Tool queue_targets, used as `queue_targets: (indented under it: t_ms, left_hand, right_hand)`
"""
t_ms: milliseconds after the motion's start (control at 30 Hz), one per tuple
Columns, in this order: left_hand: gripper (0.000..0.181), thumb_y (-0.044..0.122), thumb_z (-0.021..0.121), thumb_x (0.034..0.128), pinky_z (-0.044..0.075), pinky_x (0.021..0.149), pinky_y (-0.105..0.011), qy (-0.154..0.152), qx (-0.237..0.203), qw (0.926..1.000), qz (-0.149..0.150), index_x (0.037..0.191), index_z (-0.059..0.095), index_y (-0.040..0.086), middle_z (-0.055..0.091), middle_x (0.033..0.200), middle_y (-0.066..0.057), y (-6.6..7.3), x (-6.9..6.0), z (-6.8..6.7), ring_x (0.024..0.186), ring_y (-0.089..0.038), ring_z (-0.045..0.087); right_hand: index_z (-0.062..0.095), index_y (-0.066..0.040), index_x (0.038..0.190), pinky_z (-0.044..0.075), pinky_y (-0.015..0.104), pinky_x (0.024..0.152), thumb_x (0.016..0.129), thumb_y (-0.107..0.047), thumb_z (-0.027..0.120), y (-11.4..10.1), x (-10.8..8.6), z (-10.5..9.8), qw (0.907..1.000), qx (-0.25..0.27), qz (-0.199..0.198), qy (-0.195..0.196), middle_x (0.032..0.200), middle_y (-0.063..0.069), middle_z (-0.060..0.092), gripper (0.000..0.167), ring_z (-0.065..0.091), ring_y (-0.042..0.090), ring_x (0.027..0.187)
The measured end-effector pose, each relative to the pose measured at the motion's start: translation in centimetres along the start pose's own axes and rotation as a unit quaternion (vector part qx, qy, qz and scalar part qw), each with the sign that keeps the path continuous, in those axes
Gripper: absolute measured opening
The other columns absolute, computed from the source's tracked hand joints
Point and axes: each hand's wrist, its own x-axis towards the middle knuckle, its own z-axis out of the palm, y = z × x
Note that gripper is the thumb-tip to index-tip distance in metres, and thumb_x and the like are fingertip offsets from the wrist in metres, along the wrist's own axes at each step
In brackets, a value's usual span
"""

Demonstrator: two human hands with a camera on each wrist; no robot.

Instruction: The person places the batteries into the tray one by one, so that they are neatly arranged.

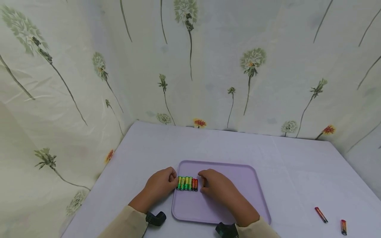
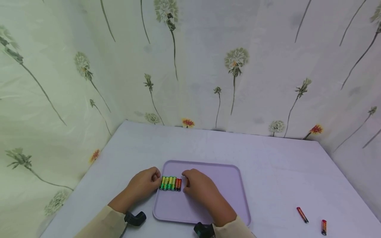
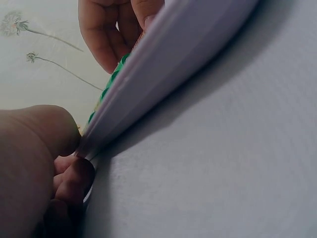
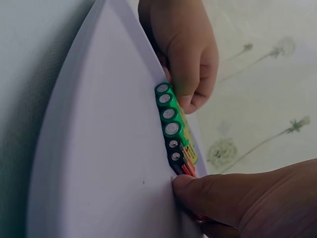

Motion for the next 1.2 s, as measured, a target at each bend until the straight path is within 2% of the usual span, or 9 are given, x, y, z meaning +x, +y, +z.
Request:
queue_targets:
  t_ms: [267,400,600,833,1200]
  left_hand:
    - [0.011,0.029,0.067,0.0987,0.042,0.063,-0.029,-0.001,0.003,1.0,-0.002,0.095,0.061,0.021,0.059,0.076,0.01,-0.1,0.0,0.0,0.069,-0.01,0.053]
    - [0.011,0.03,0.067,0.099,0.042,0.062,-0.029,-0.001,0.003,1.0,-0.005,0.095,0.061,0.021,0.058,0.075,0.009,-0.2,0.0,0.1,0.069,-0.01,0.052]
    - [0.012,0.03,0.067,0.0993,0.042,0.062,-0.029,-0.002,0.003,1.0,-0.006,0.094,0.061,0.022,0.058,0.074,0.009,-0.1,0.0,0.1,0.068,-0.01,0.052]
    - [0.011,0.031,0.066,0.0993,0.042,0.062,-0.029,-0.002,0.004,1.0,-0.006,0.095,0.061,0.022,0.058,0.074,0.009,0.0,0.0,-0.1,0.068,-0.01,0.053]
    - [0.011,0.031,0.067,0.0992,0.043,0.063,-0.03,-0.001,0.004,1.0,-0.006,0.095,0.062,0.023,0.058,0.075,0.009,-0.2,0.0,0.1,0.069,-0.011,0.053]
  right_hand:
    - [0.068,-0.008,0.133,0.051,0.048,0.104,0.084,-0.014,0.087,-0.3,0.3,0.5,0.9999,0.006,-0.012,0.003,0.124,0.005,0.07,0.053,0.064,0.022,0.116]
    - [0.067,-0.009,0.133,0.051,0.048,0.103,0.085,-0.014,0.087,-0.2,0.3,0.6,0.9998,-0.001,-0.019,0.008,0.123,0.004,0.07,0.052,0.064,0.021,0.116]
    - [0.068,-0.011,0.134,0.05,0.048,0.106,0.084,-0.016,0.088,-0.3,0.0,0.5,0.9999,-0.008,-0.006,-0.005,0.128,0.004,0.07,0.054,0.064,0.022,0.121]
    - [0.068,-0.011,0.132,0.05,0.047,0.105,0.084,-0.015,0.088,-0.4,-0.1,0.7,0.9997,-0.002,-0.025,-0.007,0.128,0.006,0.07,0.053,0.064,0.024,0.122]
    - [0.067,-0.011,0.135,0.049,0.046,0.107,0.085,-0.019,0.088,-0.6,0.0,1.0,0.9997,-0.01,-0.024,0.0,0.131,0.005,0.069,0.055,0.063,0.024,0.126]
